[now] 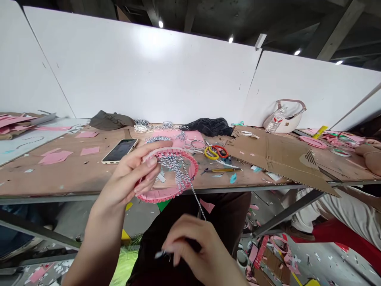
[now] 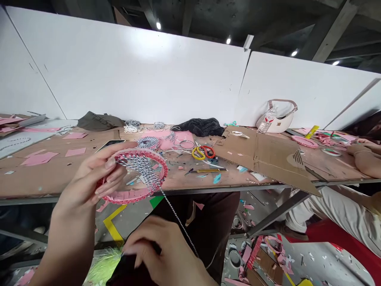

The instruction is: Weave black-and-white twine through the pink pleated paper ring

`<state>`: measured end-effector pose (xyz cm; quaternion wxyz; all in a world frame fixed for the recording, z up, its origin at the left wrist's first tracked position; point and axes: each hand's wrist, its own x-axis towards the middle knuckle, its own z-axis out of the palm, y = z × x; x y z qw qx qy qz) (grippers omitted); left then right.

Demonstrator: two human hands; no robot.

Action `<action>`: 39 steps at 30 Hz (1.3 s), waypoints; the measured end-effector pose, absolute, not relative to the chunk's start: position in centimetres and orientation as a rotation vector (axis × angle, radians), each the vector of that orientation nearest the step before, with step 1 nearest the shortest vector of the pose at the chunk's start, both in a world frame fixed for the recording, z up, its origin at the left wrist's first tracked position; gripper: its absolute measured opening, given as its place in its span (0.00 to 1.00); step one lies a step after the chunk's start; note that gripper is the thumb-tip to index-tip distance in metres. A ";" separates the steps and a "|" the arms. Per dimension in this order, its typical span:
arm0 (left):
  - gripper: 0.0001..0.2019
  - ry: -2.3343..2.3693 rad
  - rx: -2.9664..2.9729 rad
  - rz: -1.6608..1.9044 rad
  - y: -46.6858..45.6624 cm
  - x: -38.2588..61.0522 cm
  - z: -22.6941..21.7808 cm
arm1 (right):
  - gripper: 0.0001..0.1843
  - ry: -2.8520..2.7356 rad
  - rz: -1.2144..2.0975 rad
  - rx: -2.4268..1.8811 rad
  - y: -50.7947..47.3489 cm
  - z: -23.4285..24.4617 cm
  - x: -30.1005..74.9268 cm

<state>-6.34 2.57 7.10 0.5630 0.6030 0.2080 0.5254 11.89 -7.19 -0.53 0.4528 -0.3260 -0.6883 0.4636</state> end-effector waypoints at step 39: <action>0.17 0.465 0.960 1.254 1.3 -2.6 7.2 | 0.10 -1.624 0.725 -0.791 -5.6 -2.9 10.9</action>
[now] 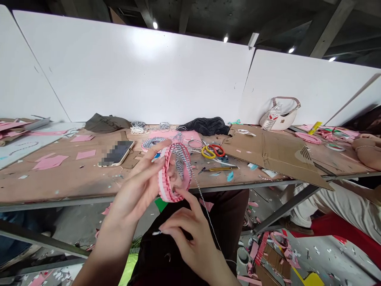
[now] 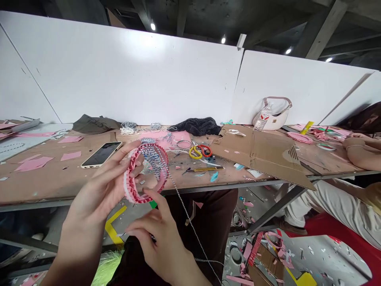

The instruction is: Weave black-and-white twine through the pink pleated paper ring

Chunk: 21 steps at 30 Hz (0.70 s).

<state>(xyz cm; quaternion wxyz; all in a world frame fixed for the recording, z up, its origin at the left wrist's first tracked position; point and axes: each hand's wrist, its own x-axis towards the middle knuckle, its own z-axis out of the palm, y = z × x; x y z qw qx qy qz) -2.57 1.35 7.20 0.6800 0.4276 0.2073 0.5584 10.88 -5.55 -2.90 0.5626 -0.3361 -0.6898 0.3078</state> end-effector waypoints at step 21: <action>0.20 0.736 1.206 1.273 2.3 -2.5 3.0 | 0.16 -0.593 1.376 -0.304 -3.3 -2.2 16.5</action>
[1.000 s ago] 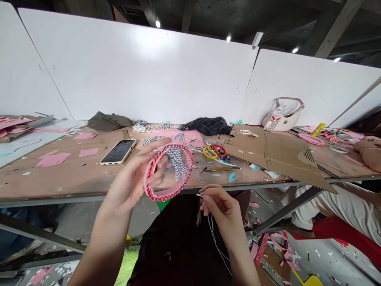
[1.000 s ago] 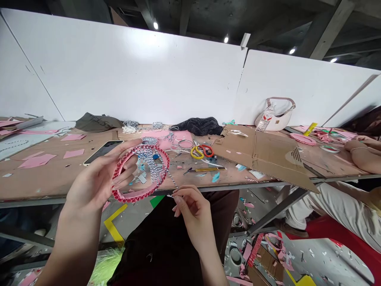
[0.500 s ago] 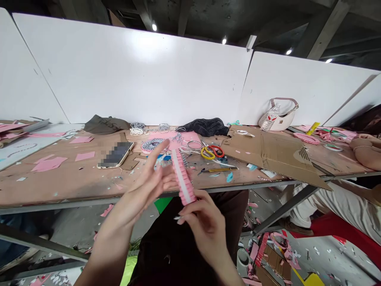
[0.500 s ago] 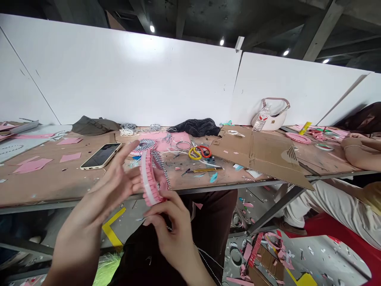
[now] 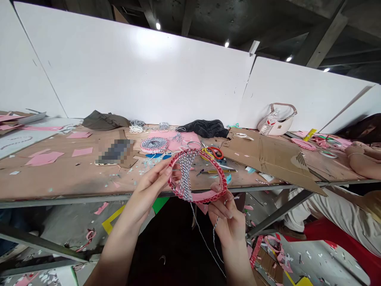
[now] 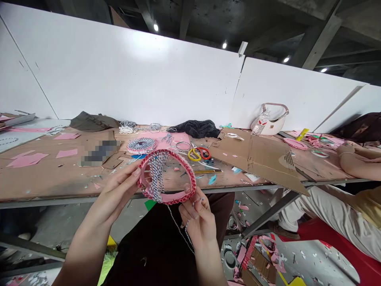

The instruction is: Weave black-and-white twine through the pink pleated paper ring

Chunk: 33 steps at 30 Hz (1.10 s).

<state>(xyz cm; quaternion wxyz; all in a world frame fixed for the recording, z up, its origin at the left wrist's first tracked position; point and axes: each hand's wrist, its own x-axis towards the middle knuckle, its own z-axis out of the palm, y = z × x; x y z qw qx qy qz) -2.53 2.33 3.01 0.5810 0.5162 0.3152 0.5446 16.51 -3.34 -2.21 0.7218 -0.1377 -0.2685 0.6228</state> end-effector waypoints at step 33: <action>0.23 0.709 1.098 1.400 0.2 -0.4 3.2 | 0.15 -0.664 1.577 -0.257 -2.5 -3.6 15.8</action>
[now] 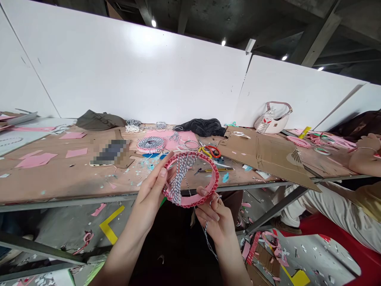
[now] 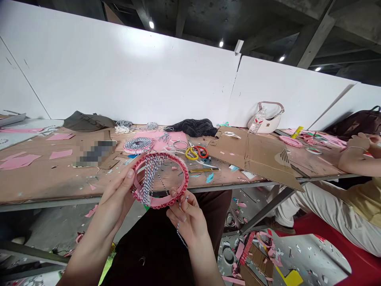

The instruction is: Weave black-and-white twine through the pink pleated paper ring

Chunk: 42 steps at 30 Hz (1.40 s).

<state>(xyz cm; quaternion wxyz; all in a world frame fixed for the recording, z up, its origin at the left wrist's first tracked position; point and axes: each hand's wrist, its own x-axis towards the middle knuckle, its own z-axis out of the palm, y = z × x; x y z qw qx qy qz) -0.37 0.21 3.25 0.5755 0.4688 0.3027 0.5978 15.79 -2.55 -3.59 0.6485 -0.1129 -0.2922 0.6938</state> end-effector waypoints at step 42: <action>0.17 0.533 0.839 1.474 -1.0 -2.6 2.0 | 0.16 -1.507 0.192 -0.779 -6.0 -2.1 11.1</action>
